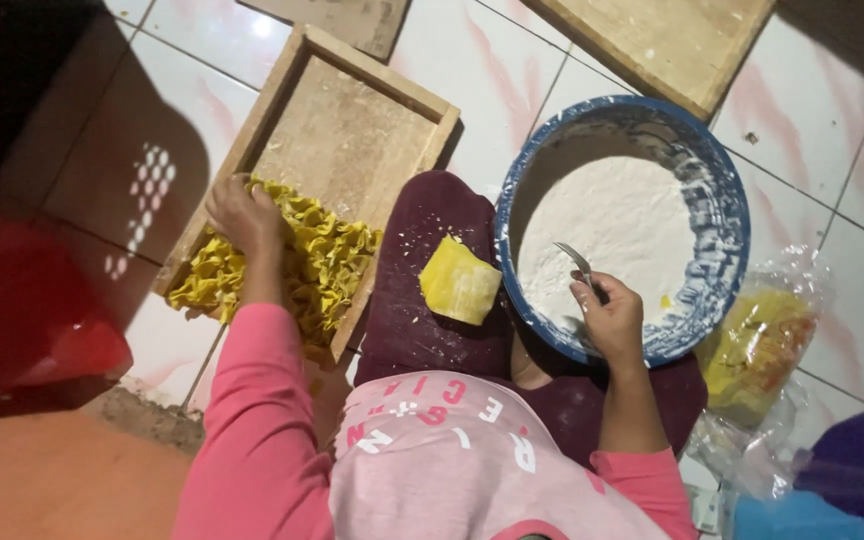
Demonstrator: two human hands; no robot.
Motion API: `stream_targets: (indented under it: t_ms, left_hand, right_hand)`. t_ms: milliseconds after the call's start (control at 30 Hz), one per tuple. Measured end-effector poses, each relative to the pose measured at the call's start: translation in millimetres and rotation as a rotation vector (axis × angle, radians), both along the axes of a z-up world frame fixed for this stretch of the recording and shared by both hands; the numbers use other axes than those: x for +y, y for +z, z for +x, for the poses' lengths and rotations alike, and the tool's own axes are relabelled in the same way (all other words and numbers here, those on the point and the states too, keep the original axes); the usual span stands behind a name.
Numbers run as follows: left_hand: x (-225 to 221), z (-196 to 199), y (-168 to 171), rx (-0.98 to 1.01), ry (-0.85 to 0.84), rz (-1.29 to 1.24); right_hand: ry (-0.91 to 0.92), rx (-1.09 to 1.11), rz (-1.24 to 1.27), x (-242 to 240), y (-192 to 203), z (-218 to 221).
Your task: Filling small squares of yellow dough with a white mixture and folding them into specific shapes by hand.
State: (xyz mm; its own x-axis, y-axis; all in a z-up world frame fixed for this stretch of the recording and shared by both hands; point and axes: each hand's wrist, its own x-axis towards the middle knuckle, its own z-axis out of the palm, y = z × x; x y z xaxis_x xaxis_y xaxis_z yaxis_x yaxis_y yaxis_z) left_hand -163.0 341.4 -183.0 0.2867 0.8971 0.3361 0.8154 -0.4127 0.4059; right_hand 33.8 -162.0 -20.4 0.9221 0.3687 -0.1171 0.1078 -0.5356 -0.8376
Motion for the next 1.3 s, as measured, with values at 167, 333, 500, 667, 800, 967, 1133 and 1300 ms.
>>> stream_targets:
  t_ms: [167,333,500,667,800,967,1133,1300]
  left_hand:
    - [-53.6,21.0,51.0,-0.153,-0.319,0.004]
    - [-123.5,53.3,112.7,-0.474,-0.839,0.007]
    - [-195.7,58.7,175.1,-0.506,-1.27,-0.044]
    - [-237.8,49.8,199.8,-0.28,-1.444,-0.024]
    - [-253.2,43.2,177.0,-0.139,-1.475,0.111]
    - [-258.6,36.5,162.0,-0.097,-1.478,0.118]
    - [-260.6,37.1,165.5,-0.092,-1.462,0.182]
    - [-258.3,41.6,183.4,-0.132,-1.431,0.142]
  right_hand:
    - [0.012,-0.085,-0.091,-5.2,-10.1,7.9]
    - [0.057,-0.136,-0.172,-6.5,-6.4,10.2]
    - [0.15,-0.134,-0.428,-18.1,-18.0,14.1]
    - [0.14,-0.081,-0.582,-20.3,-6.8,12.7]
    - [0.158,-0.102,-0.64,-22.0,-2.7,9.4]
    - [0.192,-0.121,-0.684,-18.9,12.8,3.3]
    - [0.205,-0.084,-0.67,-17.1,5.8,1.0]
    - [0.214,-0.127,-0.69,-19.1,-0.3,3.1]
